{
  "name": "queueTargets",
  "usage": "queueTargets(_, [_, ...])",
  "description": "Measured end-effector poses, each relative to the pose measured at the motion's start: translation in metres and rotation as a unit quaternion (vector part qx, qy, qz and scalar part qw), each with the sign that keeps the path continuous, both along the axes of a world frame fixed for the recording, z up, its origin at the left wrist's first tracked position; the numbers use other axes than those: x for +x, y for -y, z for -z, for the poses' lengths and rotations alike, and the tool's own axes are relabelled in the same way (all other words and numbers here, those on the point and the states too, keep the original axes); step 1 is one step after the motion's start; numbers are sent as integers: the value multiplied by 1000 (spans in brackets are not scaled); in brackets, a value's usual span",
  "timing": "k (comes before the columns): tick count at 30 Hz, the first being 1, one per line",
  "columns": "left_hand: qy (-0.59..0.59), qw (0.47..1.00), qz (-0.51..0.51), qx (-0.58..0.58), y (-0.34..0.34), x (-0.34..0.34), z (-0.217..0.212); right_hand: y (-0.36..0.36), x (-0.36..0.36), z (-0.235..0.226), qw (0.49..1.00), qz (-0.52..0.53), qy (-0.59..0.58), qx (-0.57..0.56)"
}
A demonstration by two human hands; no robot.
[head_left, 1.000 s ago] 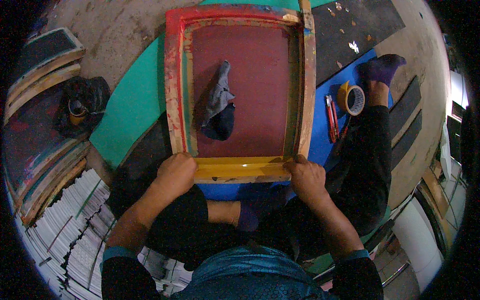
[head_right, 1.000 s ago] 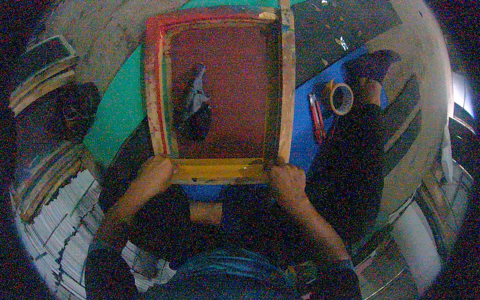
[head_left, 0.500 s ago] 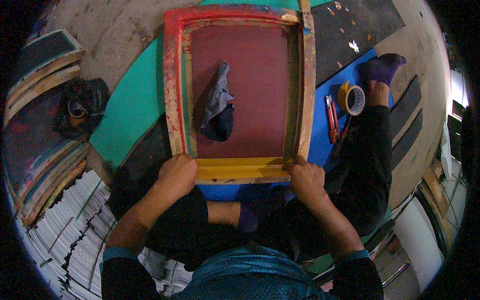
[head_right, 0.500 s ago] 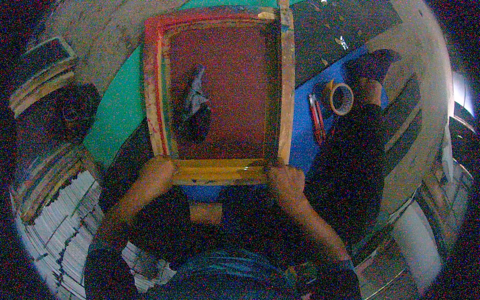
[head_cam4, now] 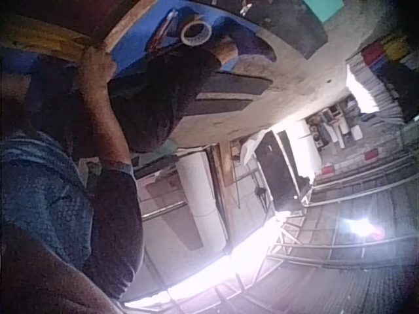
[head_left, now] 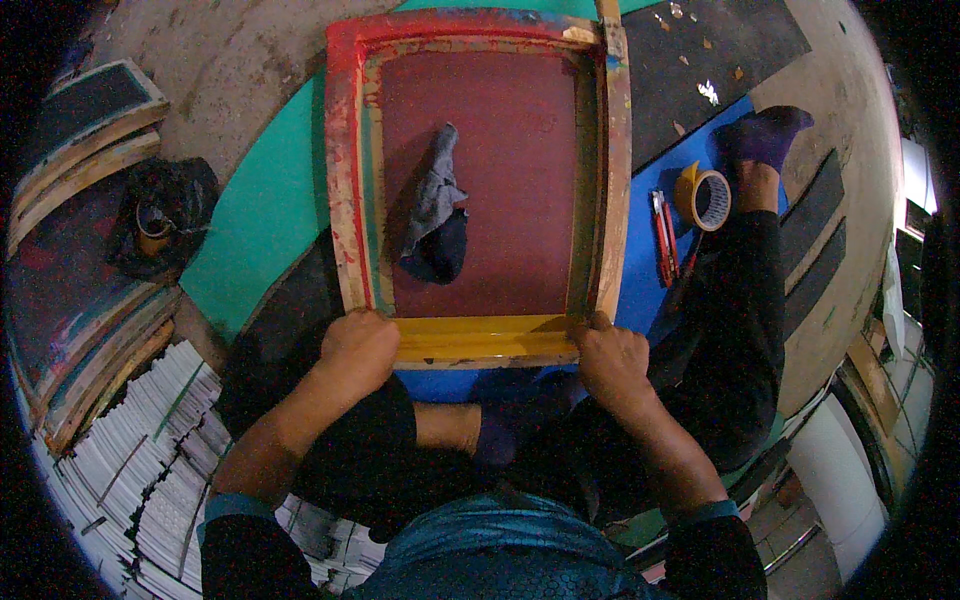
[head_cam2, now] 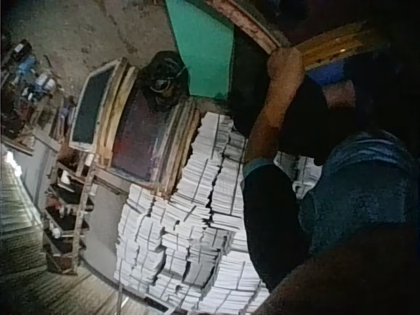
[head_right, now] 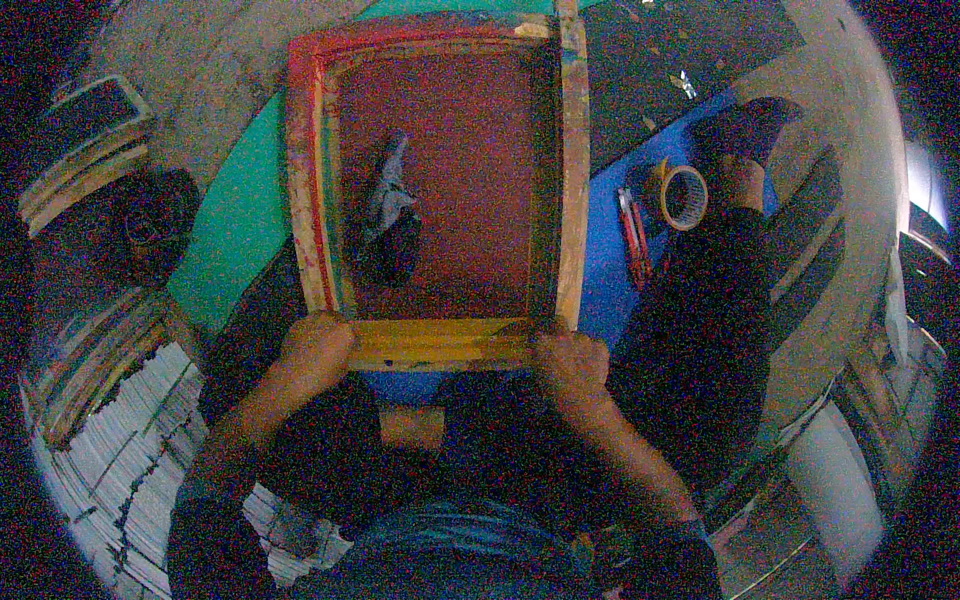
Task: The person sits on the floor and applies yellow tape to the edges of a wooden screen printing frame. They wipe the frame with a cloth, then repeatedly measure, cut, and press tape along each side of the frame.
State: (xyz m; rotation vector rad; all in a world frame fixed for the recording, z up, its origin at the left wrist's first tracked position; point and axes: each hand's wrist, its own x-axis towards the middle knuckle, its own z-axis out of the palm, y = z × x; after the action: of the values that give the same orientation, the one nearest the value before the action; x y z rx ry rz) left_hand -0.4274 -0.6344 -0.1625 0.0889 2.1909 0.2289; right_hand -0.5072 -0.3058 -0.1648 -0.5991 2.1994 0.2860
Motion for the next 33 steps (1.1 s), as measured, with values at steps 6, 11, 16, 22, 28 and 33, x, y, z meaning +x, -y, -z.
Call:
queueTargets(6, [-23, 998, 62, -8, 0, -4, -6, -5, 3, -1, 1000, -8, -2, -6])
queueTargets(11, [-28, 996, 83, -21, 9, 5, -5, -15, 7, -15, 996, 4, -49, -71])
queueTargets(16, [-77, 993, -82, 38, 14, 15, -20, -27, 0, -31, 966, -34, -111, -232])
queueTargets(22, [-203, 957, -44, 201, -4, 33, -24, -27, 10, 21, 927, -179, -140, -298])
queueTargets(28, [-286, 946, 78, 131, -3, 61, 11, -21, 20, 12, 957, -185, -118, -191])
queueTargets(33, [-245, 965, 53, 79, -9, 64, 26, -34, 25, 37, 936, -220, -182, -206])
